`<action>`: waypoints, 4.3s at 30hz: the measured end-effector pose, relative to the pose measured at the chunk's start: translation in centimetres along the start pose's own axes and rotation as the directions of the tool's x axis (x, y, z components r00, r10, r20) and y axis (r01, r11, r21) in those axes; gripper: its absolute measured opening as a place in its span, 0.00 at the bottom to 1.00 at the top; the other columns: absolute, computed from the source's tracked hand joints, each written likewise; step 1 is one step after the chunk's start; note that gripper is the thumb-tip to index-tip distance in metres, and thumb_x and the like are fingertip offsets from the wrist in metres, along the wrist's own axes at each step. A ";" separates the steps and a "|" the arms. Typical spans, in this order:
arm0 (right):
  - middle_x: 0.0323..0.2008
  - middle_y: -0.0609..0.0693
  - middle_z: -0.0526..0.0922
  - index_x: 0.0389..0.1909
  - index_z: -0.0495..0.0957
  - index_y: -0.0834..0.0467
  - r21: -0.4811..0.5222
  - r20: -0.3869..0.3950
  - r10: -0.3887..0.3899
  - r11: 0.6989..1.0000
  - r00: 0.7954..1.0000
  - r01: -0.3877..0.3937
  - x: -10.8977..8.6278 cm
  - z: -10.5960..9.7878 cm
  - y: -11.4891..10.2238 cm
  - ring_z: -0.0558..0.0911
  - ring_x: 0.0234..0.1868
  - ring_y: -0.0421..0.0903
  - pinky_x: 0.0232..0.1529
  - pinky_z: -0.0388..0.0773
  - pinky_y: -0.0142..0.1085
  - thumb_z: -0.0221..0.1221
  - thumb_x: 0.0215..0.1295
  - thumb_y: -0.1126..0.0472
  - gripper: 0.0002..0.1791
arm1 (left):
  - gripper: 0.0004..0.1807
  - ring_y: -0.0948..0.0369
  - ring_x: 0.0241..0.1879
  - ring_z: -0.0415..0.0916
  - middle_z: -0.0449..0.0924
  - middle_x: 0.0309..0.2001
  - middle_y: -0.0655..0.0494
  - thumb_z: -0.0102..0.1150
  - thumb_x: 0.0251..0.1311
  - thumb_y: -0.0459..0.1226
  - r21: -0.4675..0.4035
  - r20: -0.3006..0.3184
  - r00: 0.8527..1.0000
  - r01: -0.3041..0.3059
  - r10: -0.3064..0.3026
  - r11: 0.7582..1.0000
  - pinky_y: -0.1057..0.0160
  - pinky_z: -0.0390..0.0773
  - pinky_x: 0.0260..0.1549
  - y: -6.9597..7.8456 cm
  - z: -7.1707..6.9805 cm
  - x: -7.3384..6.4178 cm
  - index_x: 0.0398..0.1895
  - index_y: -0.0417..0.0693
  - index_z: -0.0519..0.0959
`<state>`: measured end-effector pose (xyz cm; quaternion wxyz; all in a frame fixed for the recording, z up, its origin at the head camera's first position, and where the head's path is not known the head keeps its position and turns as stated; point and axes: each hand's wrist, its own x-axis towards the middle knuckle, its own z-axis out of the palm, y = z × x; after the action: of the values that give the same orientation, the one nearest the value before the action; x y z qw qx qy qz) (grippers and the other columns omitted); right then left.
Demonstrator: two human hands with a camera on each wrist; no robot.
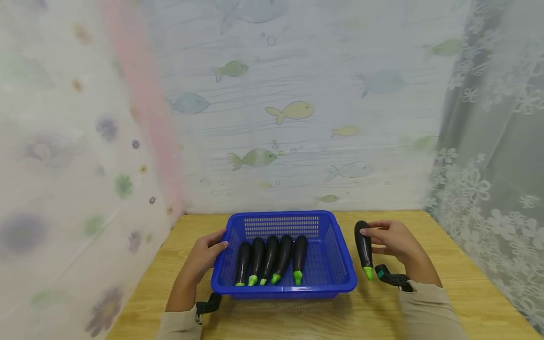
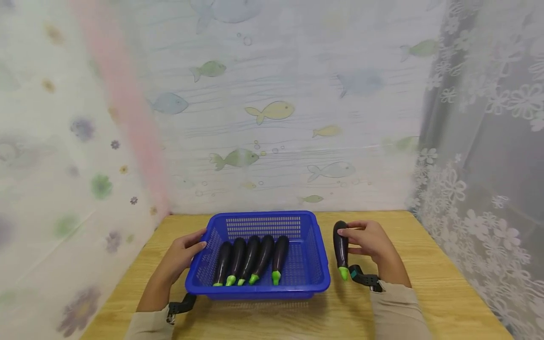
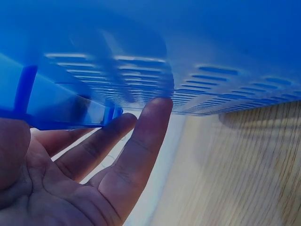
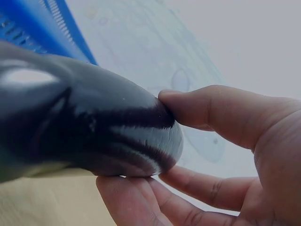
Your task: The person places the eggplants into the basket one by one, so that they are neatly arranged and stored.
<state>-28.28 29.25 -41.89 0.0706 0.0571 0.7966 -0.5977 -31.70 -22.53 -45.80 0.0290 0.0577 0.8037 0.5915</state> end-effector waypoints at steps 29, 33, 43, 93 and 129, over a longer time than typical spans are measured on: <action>0.67 0.69 0.73 0.71 0.68 0.68 -0.074 0.034 -0.031 0.997 0.999 0.033 3.0 6.7 -4.9 0.80 0.62 0.64 0.48 0.88 0.48 0.70 0.64 0.53 0.40 | 0.31 0.40 0.62 0.80 0.67 0.74 0.36 0.55 0.75 0.38 -0.024 0.009 1.000 0.005 -0.005 1.000 0.44 0.86 0.48 -0.4 -0.1 0.2 0.79 0.46 0.64; 0.68 0.72 0.71 0.71 0.67 0.72 -0.081 0.033 -0.037 0.996 0.999 0.040 3.1 7.3 -5.4 0.81 0.61 0.66 0.47 0.88 0.49 0.70 0.65 0.56 0.40 | 0.31 0.40 0.62 0.80 0.68 0.74 0.36 0.55 0.75 0.39 -0.027 0.012 1.000 -0.002 0.002 1.000 0.44 0.86 0.48 -0.4 -0.1 0.2 0.79 0.46 0.64; 0.62 0.72 0.77 0.67 0.70 0.75 -0.115 0.047 -0.058 0.991 0.997 0.063 3.6 9.6 -6.2 0.86 0.54 0.63 0.43 0.89 0.47 0.69 0.66 0.61 0.34 | 0.31 0.39 0.62 0.80 0.68 0.74 0.37 0.55 0.76 0.39 -0.015 0.014 1.000 -0.007 0.007 1.000 0.45 0.87 0.47 -0.3 -0.1 0.3 0.79 0.46 0.64; 0.51 0.69 0.79 0.54 0.74 0.74 -0.237 0.012 0.018 0.971 1.000 -0.014 4.9 14.1 -5.4 0.87 0.46 0.61 0.34 0.89 0.47 0.69 0.64 0.66 0.23 | 0.31 0.38 0.63 0.78 0.68 0.74 0.37 0.56 0.75 0.40 -0.004 0.003 1.000 -0.012 0.012 1.000 0.43 0.86 0.48 -0.3 -0.1 -0.1 0.79 0.47 0.65; 0.57 0.63 0.76 0.60 0.74 0.72 0.016 -0.061 0.006 1.000 0.998 -0.005 5.2 13.7 -5.3 0.82 0.55 0.64 0.37 0.90 0.45 0.64 0.68 0.59 0.26 | 0.31 0.39 0.63 0.79 0.68 0.74 0.38 0.55 0.75 0.40 -0.018 0.007 1.000 -0.012 0.012 1.000 0.44 0.86 0.48 -0.1 0.1 -0.1 0.79 0.47 0.65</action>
<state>-33.76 14.64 -41.57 0.0476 0.0782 0.7936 -0.6016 -31.61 -22.47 -45.90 0.0289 0.0641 0.7979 0.5987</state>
